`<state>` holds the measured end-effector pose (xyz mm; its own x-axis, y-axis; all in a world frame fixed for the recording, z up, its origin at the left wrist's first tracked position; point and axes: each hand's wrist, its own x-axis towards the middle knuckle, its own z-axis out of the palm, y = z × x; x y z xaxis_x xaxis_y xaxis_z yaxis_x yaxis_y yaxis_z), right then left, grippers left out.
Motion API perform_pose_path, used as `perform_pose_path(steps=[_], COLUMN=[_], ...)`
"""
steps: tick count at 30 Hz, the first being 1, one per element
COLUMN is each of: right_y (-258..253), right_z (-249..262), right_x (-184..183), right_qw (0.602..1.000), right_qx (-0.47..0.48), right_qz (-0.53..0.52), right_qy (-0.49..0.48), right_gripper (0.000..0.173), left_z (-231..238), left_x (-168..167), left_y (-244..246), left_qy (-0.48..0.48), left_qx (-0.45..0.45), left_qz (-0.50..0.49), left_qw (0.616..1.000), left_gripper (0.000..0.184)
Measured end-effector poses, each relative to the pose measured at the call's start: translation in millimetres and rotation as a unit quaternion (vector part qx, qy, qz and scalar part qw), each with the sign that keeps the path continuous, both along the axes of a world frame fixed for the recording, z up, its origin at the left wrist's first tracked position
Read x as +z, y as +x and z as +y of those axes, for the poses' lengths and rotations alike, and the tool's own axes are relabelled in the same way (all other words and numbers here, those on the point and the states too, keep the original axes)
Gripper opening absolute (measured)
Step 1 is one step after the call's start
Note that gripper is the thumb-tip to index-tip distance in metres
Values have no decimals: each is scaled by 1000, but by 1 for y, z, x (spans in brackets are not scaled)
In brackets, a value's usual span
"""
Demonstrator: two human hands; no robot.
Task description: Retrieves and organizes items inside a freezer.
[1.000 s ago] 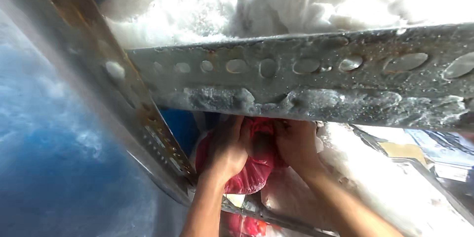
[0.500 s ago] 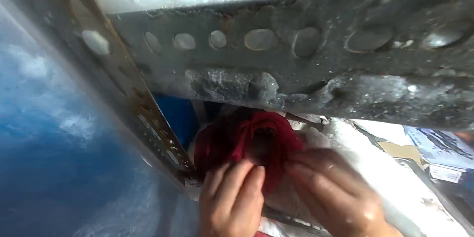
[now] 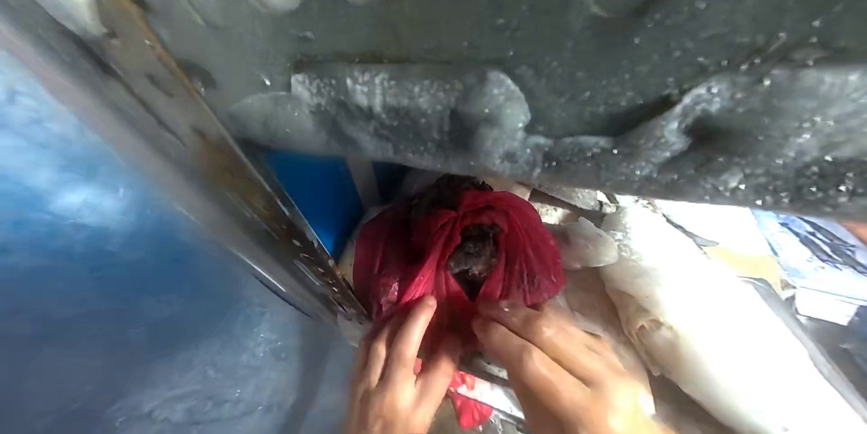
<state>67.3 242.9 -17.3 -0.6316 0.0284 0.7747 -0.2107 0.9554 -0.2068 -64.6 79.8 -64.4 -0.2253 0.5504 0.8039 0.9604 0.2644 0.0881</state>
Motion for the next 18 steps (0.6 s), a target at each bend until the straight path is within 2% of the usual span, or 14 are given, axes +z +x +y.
perform_pose_path(steps=[4, 6, 7, 8, 10, 11, 12, 15, 18], right_y=[-18, -17, -15, -14, -13, -13, -15, -20, -28], right_z=[-6, -6, -6, -6, -3, -1, 3, 12, 15], right_x=[-4, -4, -4, -3, 1, 4, 8, 25, 39], right_qw=[992, 988, 987, 985, 981, 979, 978, 965, 945], right_qx=[-89, -128, -141, -159, -184, -187, -183, -139, -109], right_qz=[-77, -80, -70, -60, -64, -79, -104, -221, -307], right_qy=[51, 30, 15, 8, 7, 7, 5, -16, -18], right_gripper=[29, 27, 23, 20, 19, 20, 22, 24, 13], left_z=[-6, -14, -16, -17, -13, -10, -7, -2, 1], left_x=[-23, -32, -36, -37, -35, -34, -30, -9, 2], left_y=[16, 31, 41, 51, 63, 64, 62, 55, 52], left_qy=[106, 132, 131, 133, 173, 206, 238, 300, 343], left_qx=[10, -23, -41, -68, -118, -130, -145, -164, -202], left_qz=[-41, -127, -213, -333, -565, -635, -675, -748, -815], left_qw=[993, 983, 967, 931, 798, 733, 683, 570, 422], left_gripper=[18, 12, 14, 20, 32, 35, 36, 28, 25])
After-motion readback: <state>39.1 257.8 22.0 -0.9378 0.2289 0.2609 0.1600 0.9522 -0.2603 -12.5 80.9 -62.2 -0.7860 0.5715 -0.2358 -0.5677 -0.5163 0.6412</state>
